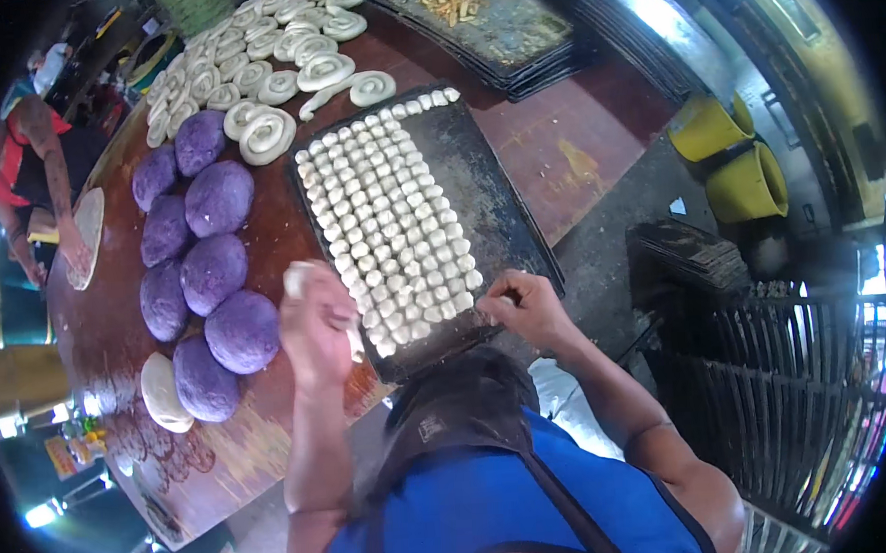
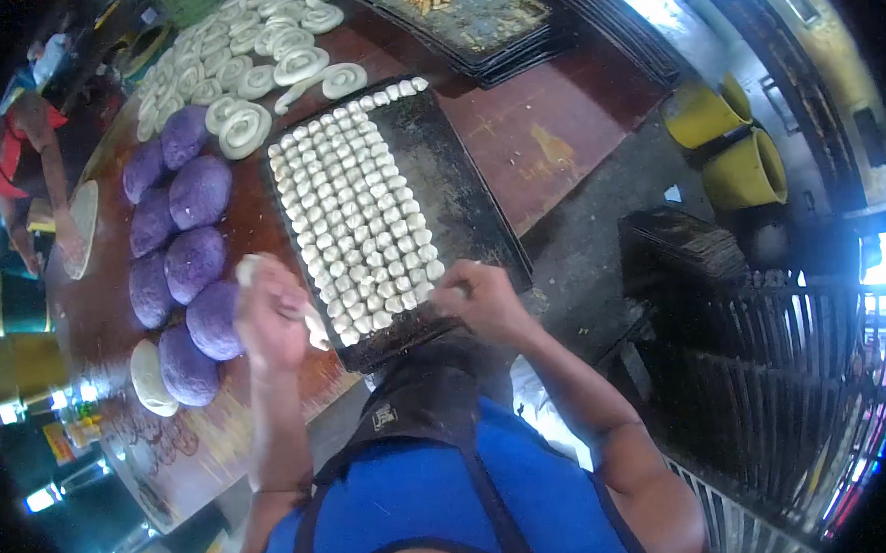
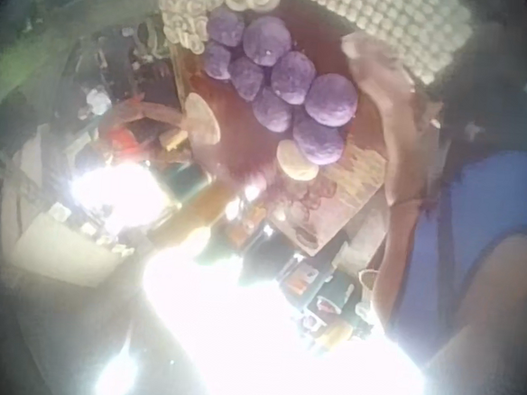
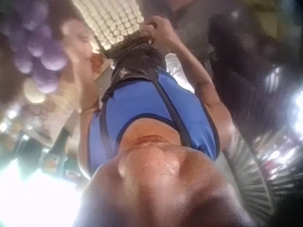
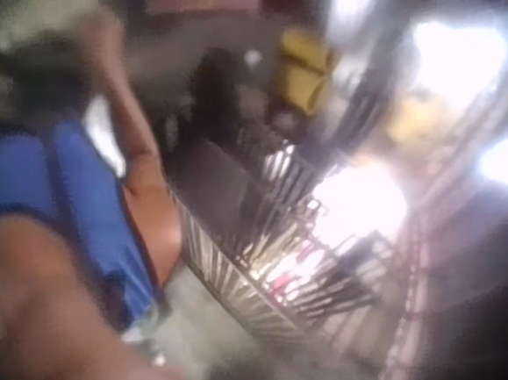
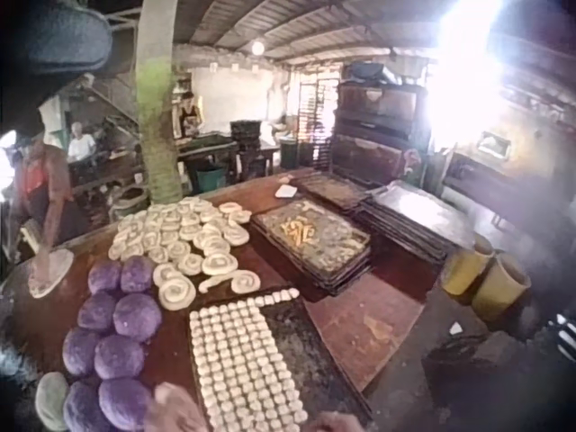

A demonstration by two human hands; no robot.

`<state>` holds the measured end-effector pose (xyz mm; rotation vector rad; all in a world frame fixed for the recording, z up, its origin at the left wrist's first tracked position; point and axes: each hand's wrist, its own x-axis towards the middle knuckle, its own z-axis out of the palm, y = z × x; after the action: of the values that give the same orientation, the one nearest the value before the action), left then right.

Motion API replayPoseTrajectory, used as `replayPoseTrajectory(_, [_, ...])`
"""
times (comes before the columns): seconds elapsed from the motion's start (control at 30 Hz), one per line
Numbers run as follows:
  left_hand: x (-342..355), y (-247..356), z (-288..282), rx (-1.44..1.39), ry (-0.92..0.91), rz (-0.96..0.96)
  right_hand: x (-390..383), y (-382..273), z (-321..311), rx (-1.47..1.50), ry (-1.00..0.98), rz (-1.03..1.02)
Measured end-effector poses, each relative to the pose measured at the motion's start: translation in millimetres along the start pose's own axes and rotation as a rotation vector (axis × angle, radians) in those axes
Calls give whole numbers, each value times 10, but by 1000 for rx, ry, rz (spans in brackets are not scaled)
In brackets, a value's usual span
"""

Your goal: The person pinches pieces of dough, rolls them into balls by hand, and places them onto a baking tray.

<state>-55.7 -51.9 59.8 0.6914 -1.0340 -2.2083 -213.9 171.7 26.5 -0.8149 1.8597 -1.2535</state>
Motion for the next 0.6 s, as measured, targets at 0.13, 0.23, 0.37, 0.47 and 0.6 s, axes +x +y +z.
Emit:
replayPoseTrajectory(0.13, [-343,-394,97,529,-166,-443,213,541,-11,-265,87,-13])
replayPoseTrajectory(0.23, [-217,-465,-173,150,-109,-358,251,610,126,-500,163,-177])
replayPoseTrajectory(0.37, [-103,-428,-311,572,152,-116,170,217,237,-694,170,-156])
replayPoseTrajectory(0.47, [-595,-192,-227,871,-232,111,-192,-736,610,-516,105,-323])
replayPoseTrajectory(0.6, [-587,16,-464,880,-740,225,-259,-903,998,-414,9,-474])
